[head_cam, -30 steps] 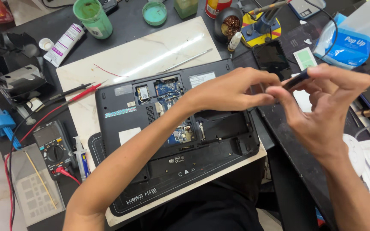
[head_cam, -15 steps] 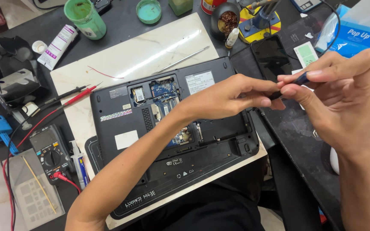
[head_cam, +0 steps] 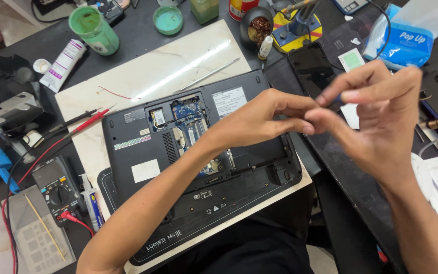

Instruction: The person disassembles the casing of a laptop using a screwdriver and removes internal components by hand.

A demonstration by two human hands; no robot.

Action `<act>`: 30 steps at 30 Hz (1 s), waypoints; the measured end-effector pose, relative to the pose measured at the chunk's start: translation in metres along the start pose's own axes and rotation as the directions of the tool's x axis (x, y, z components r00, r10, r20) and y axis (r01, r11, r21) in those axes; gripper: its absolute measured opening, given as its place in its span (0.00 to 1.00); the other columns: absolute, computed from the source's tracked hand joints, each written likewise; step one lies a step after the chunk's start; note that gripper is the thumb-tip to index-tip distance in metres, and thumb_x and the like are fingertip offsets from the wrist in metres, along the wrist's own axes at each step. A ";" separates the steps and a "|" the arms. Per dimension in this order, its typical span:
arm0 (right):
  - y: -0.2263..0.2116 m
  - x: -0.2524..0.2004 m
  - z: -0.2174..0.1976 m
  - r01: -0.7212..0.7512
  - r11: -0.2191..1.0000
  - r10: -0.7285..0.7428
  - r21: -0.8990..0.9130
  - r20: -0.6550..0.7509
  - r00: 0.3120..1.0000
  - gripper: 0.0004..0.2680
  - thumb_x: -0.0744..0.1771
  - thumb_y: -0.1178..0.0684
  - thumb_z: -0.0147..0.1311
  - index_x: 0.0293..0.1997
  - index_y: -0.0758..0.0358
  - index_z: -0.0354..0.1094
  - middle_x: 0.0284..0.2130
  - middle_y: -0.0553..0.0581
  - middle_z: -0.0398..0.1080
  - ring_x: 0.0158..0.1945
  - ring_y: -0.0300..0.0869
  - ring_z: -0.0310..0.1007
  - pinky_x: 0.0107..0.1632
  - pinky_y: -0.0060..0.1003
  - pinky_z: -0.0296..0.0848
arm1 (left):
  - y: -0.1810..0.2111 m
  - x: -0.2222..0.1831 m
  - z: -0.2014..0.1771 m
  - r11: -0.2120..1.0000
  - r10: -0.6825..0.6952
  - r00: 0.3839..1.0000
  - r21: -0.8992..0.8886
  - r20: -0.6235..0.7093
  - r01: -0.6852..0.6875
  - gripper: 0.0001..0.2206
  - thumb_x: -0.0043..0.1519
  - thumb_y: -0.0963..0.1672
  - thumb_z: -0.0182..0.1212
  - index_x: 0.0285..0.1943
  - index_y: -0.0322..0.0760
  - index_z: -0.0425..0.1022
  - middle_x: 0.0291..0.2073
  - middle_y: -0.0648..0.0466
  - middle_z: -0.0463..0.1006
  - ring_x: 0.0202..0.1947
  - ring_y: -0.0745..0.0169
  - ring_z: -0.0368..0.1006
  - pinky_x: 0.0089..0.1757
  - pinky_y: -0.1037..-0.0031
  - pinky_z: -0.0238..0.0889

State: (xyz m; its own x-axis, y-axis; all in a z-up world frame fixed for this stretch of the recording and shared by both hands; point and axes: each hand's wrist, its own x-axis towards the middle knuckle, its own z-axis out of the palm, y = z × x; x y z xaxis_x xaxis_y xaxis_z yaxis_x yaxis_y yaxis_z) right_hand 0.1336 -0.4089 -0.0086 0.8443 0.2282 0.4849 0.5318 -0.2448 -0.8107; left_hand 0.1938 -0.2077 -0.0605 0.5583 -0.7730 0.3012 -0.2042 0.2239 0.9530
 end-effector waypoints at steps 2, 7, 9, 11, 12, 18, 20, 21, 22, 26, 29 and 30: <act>0.000 0.002 -0.004 -0.042 0.999 0.042 0.025 -0.008 0.999 0.18 0.65 0.70 0.63 0.51 0.62 0.52 0.43 0.70 0.68 0.46 0.48 0.77 0.50 0.37 0.82 | 0.000 -0.002 -0.002 0.993 0.034 0.999 -0.117 0.032 -0.030 0.16 0.70 0.42 0.60 0.64 0.29 0.71 0.50 0.54 0.82 0.55 0.68 0.79 0.58 0.72 0.72; -0.011 0.008 -0.014 -0.019 0.999 0.013 0.039 0.161 0.987 0.12 0.68 0.68 0.51 0.49 0.61 0.51 0.42 0.67 0.71 0.54 0.49 0.78 0.63 0.44 0.79 | 0.002 -0.002 0.013 0.990 0.015 0.973 0.140 -0.230 0.017 0.13 0.62 0.42 0.67 0.49 0.27 0.72 0.38 0.55 0.81 0.42 0.70 0.78 0.46 0.72 0.73; -0.011 0.009 -0.009 0.042 0.995 -0.059 0.094 0.178 0.982 0.11 0.66 0.68 0.51 0.48 0.64 0.53 0.47 0.68 0.70 0.54 0.49 0.77 0.61 0.43 0.79 | 0.005 -0.001 0.020 0.986 0.016 0.956 0.161 -0.292 0.033 0.16 0.61 0.42 0.68 0.53 0.27 0.70 0.36 0.54 0.78 0.39 0.69 0.75 0.44 0.71 0.71; -0.012 0.009 -0.005 0.038 0.996 -0.049 0.084 0.134 0.990 0.12 0.65 0.67 0.55 0.48 0.65 0.54 0.48 0.70 0.69 0.52 0.49 0.75 0.58 0.42 0.78 | 0.008 0.002 0.024 0.980 0.026 0.949 0.196 -0.313 0.038 0.23 0.60 0.42 0.68 0.65 0.31 0.72 0.34 0.55 0.76 0.37 0.68 0.73 0.42 0.71 0.70; -0.013 0.008 -0.003 0.000 0.999 -0.003 0.046 0.080 0.997 0.15 0.65 0.67 0.58 0.49 0.63 0.53 0.48 0.70 0.68 0.50 0.49 0.75 0.56 0.41 0.78 | 0.009 0.002 0.024 0.984 0.010 0.960 0.173 -0.281 0.040 0.21 0.60 0.42 0.69 0.60 0.30 0.71 0.34 0.55 0.77 0.36 0.67 0.73 0.42 0.71 0.69; -0.025 0.007 -0.007 -0.160 0.983 0.155 0.088 0.055 0.986 0.11 0.68 0.65 0.51 0.49 0.61 0.52 0.46 0.65 0.72 0.55 0.45 0.78 0.61 0.39 0.79 | 0.012 -0.004 0.012 0.982 0.176 0.972 0.103 -0.157 -0.161 0.18 0.67 0.43 0.64 0.62 0.30 0.69 0.47 0.54 0.78 0.48 0.67 0.73 0.52 0.70 0.68; -0.026 0.008 -0.002 -0.121 0.989 0.116 0.084 0.065 0.991 0.12 0.65 0.65 0.52 0.47 0.62 0.51 0.49 0.68 0.70 0.57 0.47 0.75 0.59 0.39 0.77 | 0.010 -0.004 0.013 0.989 0.037 0.974 0.147 -0.225 -0.003 0.13 0.63 0.44 0.64 0.51 0.30 0.76 0.38 0.57 0.82 0.42 0.69 0.77 0.48 0.71 0.69; -0.025 0.008 0.001 -0.021 0.999 0.017 0.050 0.082 0.997 0.15 0.64 0.66 0.55 0.48 0.64 0.50 0.50 0.70 0.68 0.58 0.49 0.72 0.60 0.39 0.75 | 0.009 -0.003 0.016 0.991 0.028 0.969 0.136 -0.245 0.006 0.13 0.63 0.44 0.65 0.52 0.29 0.75 0.38 0.56 0.80 0.41 0.68 0.74 0.47 0.71 0.69; -0.025 0.008 0.004 0.080 0.997 -0.082 0.019 0.104 0.991 0.18 0.62 0.67 0.58 0.49 0.66 0.49 0.52 0.73 0.66 0.59 0.51 0.70 0.62 0.40 0.73 | 0.008 -0.001 0.019 0.992 0.018 0.964 0.125 -0.267 0.016 0.14 0.63 0.44 0.67 0.53 0.29 0.74 0.37 0.55 0.77 0.40 0.66 0.72 0.46 0.70 0.69; -0.026 0.008 -0.001 -0.122 0.988 0.121 0.091 0.013 0.993 0.13 0.68 0.68 0.59 0.51 0.63 0.55 0.44 0.65 0.68 0.51 0.42 0.73 0.56 0.34 0.74 | 0.008 -0.004 0.018 0.976 0.072 0.975 0.214 -0.210 -0.026 0.15 0.60 0.43 0.73 0.46 0.27 0.73 0.34 0.53 0.76 0.39 0.64 0.71 0.46 0.70 0.68; -0.027 0.009 -0.007 -0.176 0.978 0.171 0.114 0.053 0.984 0.11 0.67 0.66 0.52 0.49 0.60 0.54 0.49 0.64 0.72 0.57 0.42 0.76 0.62 0.36 0.75 | 0.010 -0.006 0.012 0.985 0.144 0.975 0.120 -0.172 -0.125 0.13 0.68 0.43 0.60 0.57 0.29 0.70 0.43 0.56 0.78 0.47 0.69 0.72 0.53 0.71 0.66; -0.025 0.010 -0.006 -0.107 0.988 0.100 0.114 0.063 0.993 0.12 0.67 0.67 0.53 0.49 0.61 0.54 0.50 0.64 0.72 0.59 0.43 0.74 0.67 0.37 0.71 | 0.011 -0.005 0.012 0.983 0.114 0.974 0.163 -0.195 -0.082 0.12 0.67 0.43 0.61 0.55 0.28 0.71 0.40 0.55 0.78 0.44 0.68 0.73 0.50 0.71 0.67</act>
State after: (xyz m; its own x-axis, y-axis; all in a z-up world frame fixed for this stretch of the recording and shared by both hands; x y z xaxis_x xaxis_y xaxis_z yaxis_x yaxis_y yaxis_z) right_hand 0.1289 -0.4062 0.0180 0.8874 0.2619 0.3793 0.4272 -0.1586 -0.8901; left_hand 0.1794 -0.2087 -0.0523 0.6775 -0.6119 0.4081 -0.3773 0.1872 0.9070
